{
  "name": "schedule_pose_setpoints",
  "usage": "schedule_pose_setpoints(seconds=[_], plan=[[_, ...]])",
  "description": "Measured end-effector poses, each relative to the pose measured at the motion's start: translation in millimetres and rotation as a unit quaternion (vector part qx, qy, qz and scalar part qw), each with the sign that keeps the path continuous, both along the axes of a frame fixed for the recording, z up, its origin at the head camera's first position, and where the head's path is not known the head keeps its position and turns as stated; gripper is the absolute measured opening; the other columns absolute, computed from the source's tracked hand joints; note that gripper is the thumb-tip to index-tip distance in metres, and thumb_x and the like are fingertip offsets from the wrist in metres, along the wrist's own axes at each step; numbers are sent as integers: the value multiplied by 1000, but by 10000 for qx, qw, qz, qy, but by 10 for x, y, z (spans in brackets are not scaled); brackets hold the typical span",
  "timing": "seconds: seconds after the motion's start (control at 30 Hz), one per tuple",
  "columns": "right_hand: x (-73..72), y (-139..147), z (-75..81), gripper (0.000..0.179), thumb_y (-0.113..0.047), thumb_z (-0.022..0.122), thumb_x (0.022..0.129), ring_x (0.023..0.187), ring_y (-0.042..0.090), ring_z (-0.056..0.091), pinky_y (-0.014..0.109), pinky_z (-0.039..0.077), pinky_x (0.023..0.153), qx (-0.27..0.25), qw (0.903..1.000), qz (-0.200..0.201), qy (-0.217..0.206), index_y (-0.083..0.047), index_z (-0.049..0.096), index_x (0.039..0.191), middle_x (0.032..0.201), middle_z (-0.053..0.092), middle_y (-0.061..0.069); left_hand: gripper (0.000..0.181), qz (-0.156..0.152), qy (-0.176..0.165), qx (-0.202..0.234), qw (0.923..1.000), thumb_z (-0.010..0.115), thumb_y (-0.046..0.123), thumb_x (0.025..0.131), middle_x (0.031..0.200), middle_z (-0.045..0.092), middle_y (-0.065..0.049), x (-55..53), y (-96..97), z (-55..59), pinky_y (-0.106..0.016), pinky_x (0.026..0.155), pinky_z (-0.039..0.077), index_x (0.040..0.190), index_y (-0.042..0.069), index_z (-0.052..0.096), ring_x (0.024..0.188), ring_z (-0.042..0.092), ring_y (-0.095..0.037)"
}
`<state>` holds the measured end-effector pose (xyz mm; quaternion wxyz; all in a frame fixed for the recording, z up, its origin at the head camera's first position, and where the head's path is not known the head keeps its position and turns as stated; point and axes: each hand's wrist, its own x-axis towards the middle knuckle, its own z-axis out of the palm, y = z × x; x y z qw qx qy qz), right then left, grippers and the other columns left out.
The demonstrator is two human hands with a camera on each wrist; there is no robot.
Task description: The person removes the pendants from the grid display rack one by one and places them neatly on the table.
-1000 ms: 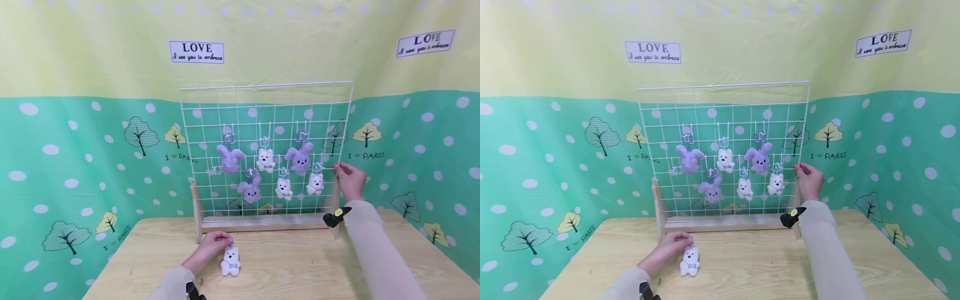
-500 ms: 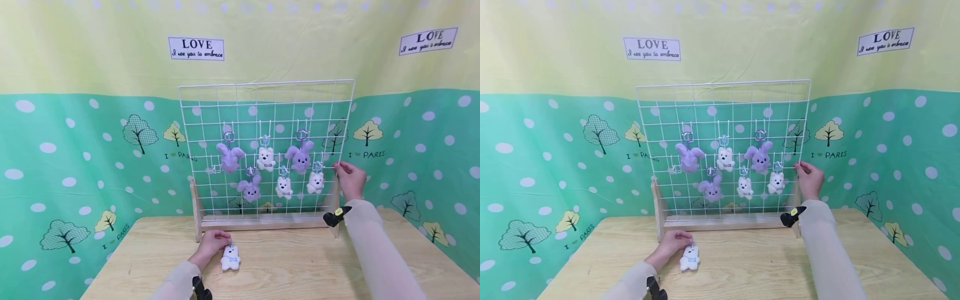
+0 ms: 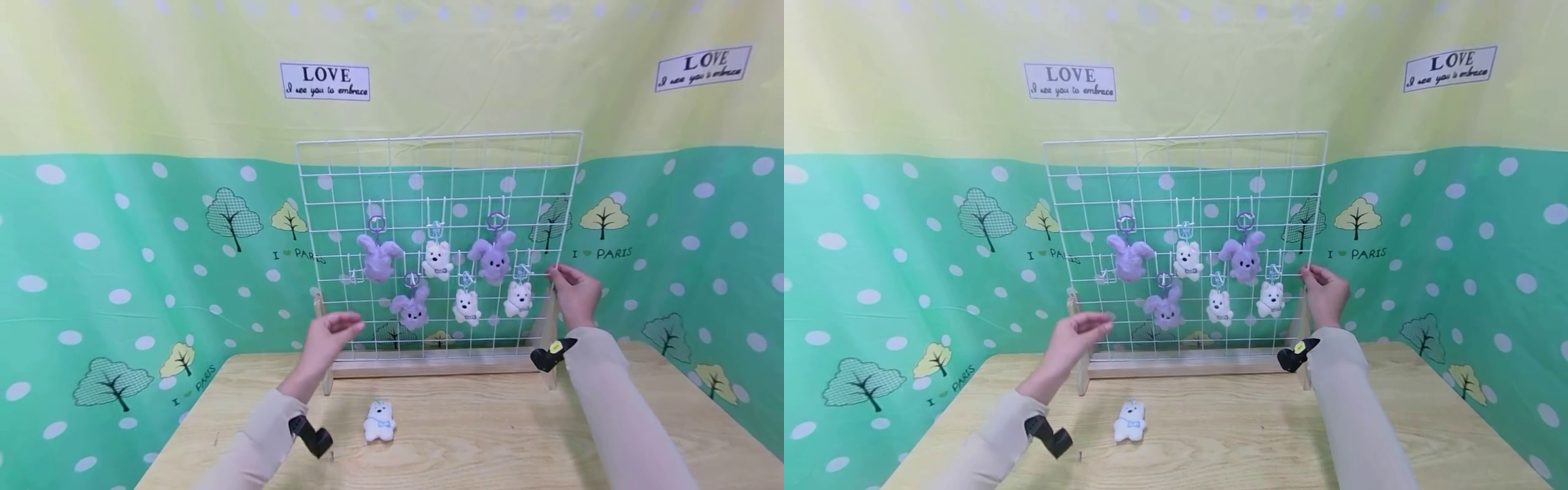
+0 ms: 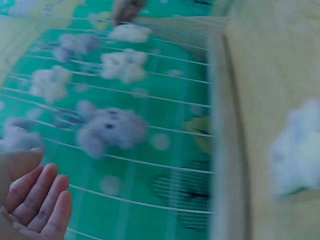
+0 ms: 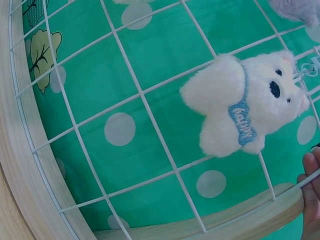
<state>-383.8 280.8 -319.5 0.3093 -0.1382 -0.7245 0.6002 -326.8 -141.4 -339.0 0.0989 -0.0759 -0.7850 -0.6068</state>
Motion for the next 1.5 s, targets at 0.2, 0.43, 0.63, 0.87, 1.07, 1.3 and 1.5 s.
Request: schedule_pose_setpoints(seconds=[0.2,0.43,0.63,0.87,1.07,1.3,1.5], plan=[[-19,46,-19,38,-34,61,90,89,0,60,19,50,84,-56,10000,-65,33,-14,62,122,120,64,6,34,103,515,152,9985,67,20,87,112,66,-8,-62,46,623,-27,89,49,117,5,61,101,61,-20],[-8,33,-21,40,-37,61,90,95,5,61,21,50,85,51,10000,32,-68,-15,62,123,121,64,6,30,428,1193,154,9918,67,19,88,109,66,-5,-249,192,1068,-28,89,49,115,7,63,99,61,-15],[-8,10,8,42,-37,59,90,99,7,61,25,50,89,101,9999,101,-54,-14,60,125,123,62,7,25,786,1515,-58,9853,66,17,88,105,68,-7,-423,324,1246,-27,83,51,112,7,66,94,62,-16],[-21,12,0,42,-37,60,90,97,6,61,24,50,89,65,9999,102,-29,-14,61,124,121,63,6,21,1189,1683,-82,9785,67,13,88,102,69,-10,-570,437,1309,-24,78,52,107,5,68,90,63,-17],[-39,18,-16,42,-39,59,90,99,8,62,23,50,88,186,9998,74,-16,-15,60,124,121,64,6,17,1459,1543,-116,9771,67,13,87,96,69,-8,-609,500,1306,-25,73,52,103,6,70,85,62,-16],[-30,12,-33,40,-37,59,91,98,6,62,22,50,87,241,9997,26,59,-14,61,124,121,63,7,16,1555,1390,-143,9779,67,14,87,93,69,-9,-602,526,1324,-25,69,52,101,6,70,81,61,-17],[-36,20,-44,40,-37,59,90,95,4,62,20,51,85,263,9996,-37,138,-13,62,123,120,64,7,16,1374,1411,101,9804,67,13,88,95,68,-9,-567,508,1346,-22,69,51,102,5,69,82,61,-15]])
